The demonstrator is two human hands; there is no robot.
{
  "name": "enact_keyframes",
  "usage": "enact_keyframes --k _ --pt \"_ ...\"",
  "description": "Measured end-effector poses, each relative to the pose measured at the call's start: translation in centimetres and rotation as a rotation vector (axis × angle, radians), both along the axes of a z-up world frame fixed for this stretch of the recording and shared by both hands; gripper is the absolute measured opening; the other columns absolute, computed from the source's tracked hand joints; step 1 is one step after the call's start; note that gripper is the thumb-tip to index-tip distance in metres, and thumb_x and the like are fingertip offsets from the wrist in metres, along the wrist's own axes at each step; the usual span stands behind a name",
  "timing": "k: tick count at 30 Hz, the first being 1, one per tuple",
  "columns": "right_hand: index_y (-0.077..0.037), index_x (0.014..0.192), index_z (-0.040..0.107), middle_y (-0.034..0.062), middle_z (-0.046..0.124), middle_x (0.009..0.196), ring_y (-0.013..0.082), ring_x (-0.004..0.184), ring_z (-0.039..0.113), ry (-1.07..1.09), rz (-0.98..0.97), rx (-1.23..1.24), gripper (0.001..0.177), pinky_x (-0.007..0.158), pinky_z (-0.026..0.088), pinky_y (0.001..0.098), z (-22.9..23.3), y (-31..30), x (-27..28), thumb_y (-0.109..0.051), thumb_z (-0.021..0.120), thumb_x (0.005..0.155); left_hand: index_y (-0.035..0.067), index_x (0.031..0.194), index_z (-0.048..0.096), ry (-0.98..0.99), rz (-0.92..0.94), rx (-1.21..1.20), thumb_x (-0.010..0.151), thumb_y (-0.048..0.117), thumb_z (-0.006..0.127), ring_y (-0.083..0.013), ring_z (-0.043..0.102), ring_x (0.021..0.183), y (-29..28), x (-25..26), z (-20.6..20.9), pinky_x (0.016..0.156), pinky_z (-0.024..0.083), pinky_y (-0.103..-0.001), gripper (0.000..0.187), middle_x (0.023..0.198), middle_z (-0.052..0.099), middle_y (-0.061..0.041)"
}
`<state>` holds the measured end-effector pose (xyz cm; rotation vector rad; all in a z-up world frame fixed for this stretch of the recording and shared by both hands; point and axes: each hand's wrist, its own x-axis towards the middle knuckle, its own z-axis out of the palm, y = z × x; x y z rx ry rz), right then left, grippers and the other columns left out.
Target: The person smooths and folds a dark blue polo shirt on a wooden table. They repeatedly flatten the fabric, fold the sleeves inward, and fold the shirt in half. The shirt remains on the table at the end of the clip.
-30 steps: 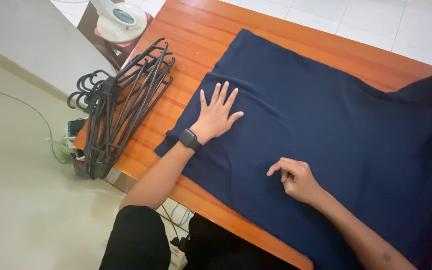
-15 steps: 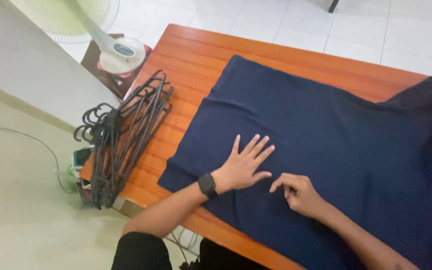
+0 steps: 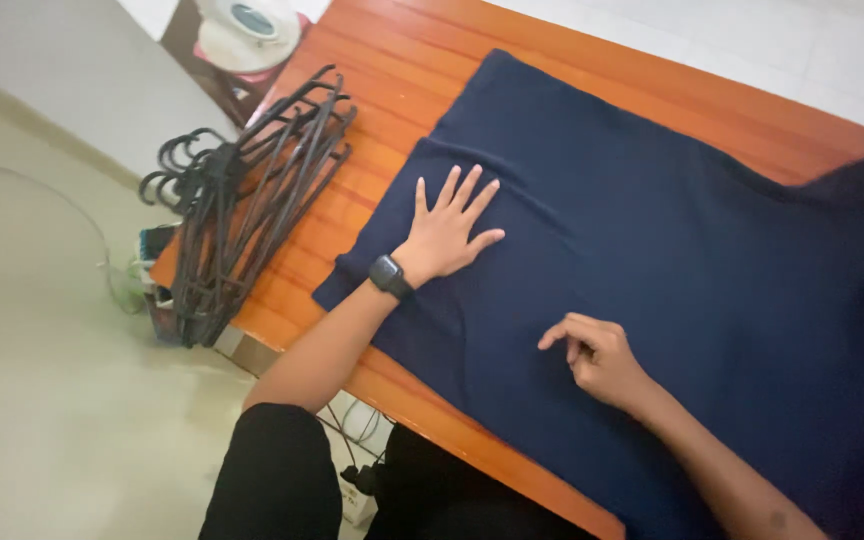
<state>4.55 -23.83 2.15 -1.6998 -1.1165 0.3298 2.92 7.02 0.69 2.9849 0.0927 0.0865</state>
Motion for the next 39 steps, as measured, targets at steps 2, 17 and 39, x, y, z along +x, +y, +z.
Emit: enact_keyframes --k 2,17,39 --pt "-0.012 0.086 0.079 0.0059 0.053 0.052 0.0269 0.046 0.061 -0.018 0.018 -0.003 0.054 0.046 0.051 0.0317 -0.7 -0.1 0.4 0.023 0.045 0.061 0.024 0.163 0.025 0.002 0.07 0.002 0.103 0.07 0.029 -0.0371 0.018 0.156 1.8 0.5 0.1 0.115 0.012 -0.078 0.076 0.17 0.02 -0.011" --pt "-0.012 0.09 0.079 0.0048 0.053 0.055 0.0264 0.049 0.061 0.014 0.023 0.025 0.055 0.048 0.051 0.0319 -1.3 -0.4 0.3 0.021 0.047 0.06 0.012 0.163 0.025 -0.036 0.018 0.051 0.095 0.079 0.034 -0.0398 0.013 0.156 -3.2 -1.7 0.0 0.116 0.006 -0.078 0.096 0.169 0.019 -0.016" --pt "-0.011 0.085 0.08 0.0059 0.052 0.049 0.0301 0.044 0.061 0.057 -0.061 0.0 0.056 0.044 0.052 0.0325 -0.5 0.3 0.1 0.022 0.042 0.061 0.022 0.164 0.022 0.011 -0.119 0.012 0.099 0.073 0.032 -0.0371 0.02 0.156 -3.6 -1.9 0.6 0.113 0.013 -0.081 0.083 0.17 0.021 -0.008"
